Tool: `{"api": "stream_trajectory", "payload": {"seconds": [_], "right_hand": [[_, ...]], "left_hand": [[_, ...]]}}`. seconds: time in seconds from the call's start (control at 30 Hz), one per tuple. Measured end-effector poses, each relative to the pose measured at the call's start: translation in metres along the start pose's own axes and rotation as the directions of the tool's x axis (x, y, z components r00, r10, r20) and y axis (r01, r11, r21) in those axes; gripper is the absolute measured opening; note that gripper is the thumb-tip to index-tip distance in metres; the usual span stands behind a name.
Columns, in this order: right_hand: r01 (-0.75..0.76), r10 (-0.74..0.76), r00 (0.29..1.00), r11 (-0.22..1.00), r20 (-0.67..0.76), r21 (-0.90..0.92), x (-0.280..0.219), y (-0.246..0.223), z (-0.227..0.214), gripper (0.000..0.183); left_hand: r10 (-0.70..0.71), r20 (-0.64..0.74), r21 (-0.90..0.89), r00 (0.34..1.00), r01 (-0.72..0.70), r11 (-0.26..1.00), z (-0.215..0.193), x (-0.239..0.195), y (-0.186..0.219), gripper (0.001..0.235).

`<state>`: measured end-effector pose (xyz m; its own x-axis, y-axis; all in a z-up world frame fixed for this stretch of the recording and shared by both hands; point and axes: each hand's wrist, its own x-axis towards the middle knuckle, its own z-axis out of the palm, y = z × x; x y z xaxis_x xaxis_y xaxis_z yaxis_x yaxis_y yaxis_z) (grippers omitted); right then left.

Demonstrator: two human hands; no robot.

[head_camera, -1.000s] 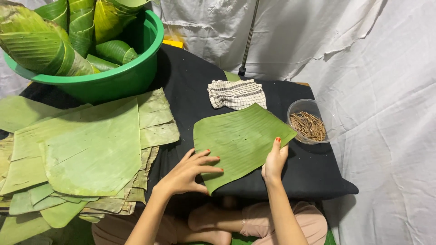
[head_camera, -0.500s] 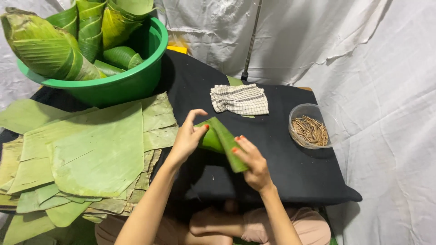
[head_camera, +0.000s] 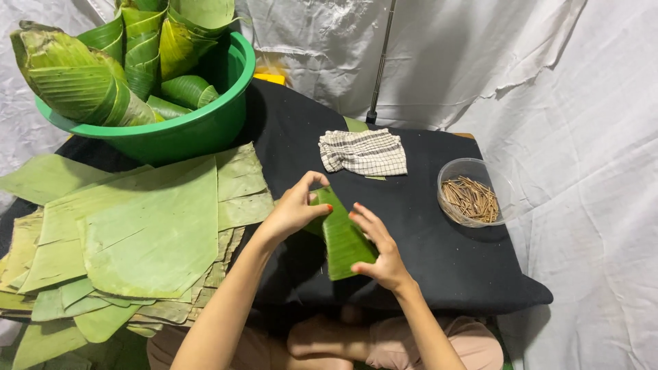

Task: Folding banana leaves into cones and securing them with small wooden sticks.

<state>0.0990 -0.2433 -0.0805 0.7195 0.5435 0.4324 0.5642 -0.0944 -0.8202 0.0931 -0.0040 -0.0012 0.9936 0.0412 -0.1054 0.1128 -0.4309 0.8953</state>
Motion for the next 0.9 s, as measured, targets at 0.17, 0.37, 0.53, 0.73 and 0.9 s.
{"api": "stream_trajectory", "payload": {"seconds": [0.17,0.37,0.53,0.73,0.9], "right_hand": [[-0.233,0.231,0.973,0.966,-0.025,-0.116,0.006,-0.019,0.008,0.12],[-0.443,0.45,0.873,0.893,-0.186,0.081,0.01,-0.023,0.005,0.103],[-0.436,0.479,0.869,0.859,-0.124,0.269,0.0,0.005,0.001,0.105],[-0.414,0.424,0.9,0.904,-0.097,0.105,-0.001,-0.013,0.002,0.106],[-0.346,0.333,0.934,0.933,-0.131,-0.096,-0.002,-0.025,0.005,0.091]], "left_hand": [[0.022,0.034,-0.048,0.999,-0.02,0.999,0.015,-0.01,0.044,0.074],[0.186,0.098,0.069,0.978,-0.193,0.979,-0.024,-0.023,0.074,0.067],[0.236,0.204,-0.172,0.95,-0.202,0.964,-0.03,-0.015,0.021,0.04],[0.282,0.064,0.031,0.957,-0.285,0.958,-0.006,-0.019,0.013,0.009],[0.04,-0.001,0.209,0.999,-0.039,0.977,0.002,-0.03,0.057,0.019]]}}
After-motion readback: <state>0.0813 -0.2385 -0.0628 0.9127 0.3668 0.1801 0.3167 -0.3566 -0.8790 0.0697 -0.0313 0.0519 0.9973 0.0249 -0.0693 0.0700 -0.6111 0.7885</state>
